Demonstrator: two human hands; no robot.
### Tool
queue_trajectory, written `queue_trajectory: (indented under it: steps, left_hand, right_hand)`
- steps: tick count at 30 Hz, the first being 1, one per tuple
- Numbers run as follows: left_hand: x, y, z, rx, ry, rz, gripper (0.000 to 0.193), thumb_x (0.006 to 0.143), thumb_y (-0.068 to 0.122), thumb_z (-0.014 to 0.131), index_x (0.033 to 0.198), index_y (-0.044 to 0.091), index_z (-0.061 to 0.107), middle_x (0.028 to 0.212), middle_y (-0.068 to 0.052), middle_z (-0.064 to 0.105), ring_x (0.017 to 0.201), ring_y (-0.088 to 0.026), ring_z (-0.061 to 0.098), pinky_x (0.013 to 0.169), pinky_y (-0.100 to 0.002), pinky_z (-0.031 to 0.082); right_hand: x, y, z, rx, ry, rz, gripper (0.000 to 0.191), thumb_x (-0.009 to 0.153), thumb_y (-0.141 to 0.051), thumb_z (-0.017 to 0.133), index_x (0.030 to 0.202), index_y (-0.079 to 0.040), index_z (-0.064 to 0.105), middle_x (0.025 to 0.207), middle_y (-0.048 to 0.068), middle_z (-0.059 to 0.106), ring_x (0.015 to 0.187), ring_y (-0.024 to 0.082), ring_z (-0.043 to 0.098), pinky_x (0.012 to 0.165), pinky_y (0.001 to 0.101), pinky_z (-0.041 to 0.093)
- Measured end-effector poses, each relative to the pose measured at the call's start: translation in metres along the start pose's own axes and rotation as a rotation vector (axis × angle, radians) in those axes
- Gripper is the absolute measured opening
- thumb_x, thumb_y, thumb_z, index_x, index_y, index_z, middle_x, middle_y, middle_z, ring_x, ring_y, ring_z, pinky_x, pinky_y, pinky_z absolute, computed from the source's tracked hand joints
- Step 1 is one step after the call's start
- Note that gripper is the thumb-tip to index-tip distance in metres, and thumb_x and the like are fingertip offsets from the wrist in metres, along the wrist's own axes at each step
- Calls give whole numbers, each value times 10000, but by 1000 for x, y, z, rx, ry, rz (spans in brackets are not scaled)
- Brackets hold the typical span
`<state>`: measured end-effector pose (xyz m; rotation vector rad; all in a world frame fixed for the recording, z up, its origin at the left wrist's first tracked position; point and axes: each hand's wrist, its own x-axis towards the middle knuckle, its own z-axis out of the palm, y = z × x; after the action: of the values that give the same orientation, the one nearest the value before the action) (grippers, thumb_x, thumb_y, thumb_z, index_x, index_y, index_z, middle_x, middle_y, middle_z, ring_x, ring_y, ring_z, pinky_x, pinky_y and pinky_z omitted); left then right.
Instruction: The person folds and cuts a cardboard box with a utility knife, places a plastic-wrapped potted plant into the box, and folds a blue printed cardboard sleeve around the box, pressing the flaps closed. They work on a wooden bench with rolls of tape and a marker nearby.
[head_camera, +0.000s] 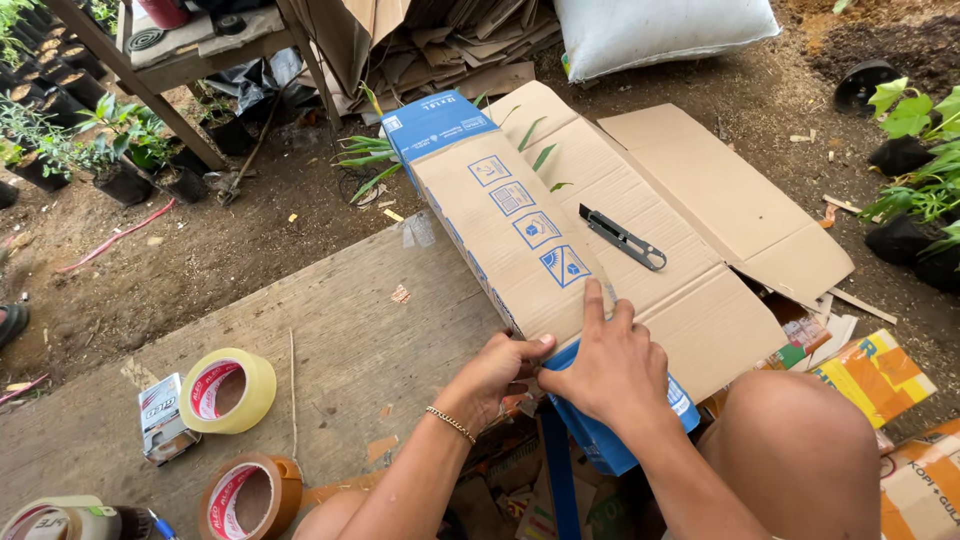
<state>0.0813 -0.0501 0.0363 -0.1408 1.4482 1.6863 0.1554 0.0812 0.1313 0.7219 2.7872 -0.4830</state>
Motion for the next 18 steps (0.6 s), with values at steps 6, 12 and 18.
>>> queue_trajectory:
  steps: [6, 12, 18]
  left_hand:
    - [-14, 11, 11, 88, 263, -34, 700, 868, 230, 746, 1405, 34, 343, 1150, -155, 615, 910, -241, 673, 659, -404, 535]
    - [-9, 55, -3, 919, 748, 1112, 497, 909, 59, 618, 1383, 6, 481, 1322, -237, 583, 1219, -425, 596, 1015, -477, 498]
    - [69, 191, -34, 1743, 191, 1144, 443, 950, 216, 598, 1370, 78, 563, 1499, -96, 541, 1442, -322, 456, 1103, -430, 429]
  right_hand:
    - [-3, -1, -2, -38, 15, -16, 1271, 616, -535, 837, 1611, -128, 159, 1383, 252, 452, 1185, 449, 583, 950, 506, 537]
    - [-3, 2, 0, -46, 51, -64, 1295, 622, -600, 855, 1583, -105, 141, 1393, 268, 407, 1171, 454, 572, 967, 507, 519]
    - [4, 7, 7, -21, 73, -94, 1343, 619, -617, 858, 1621, -106, 125, 1459, 292, 378, 1188, 463, 540, 979, 516, 496]
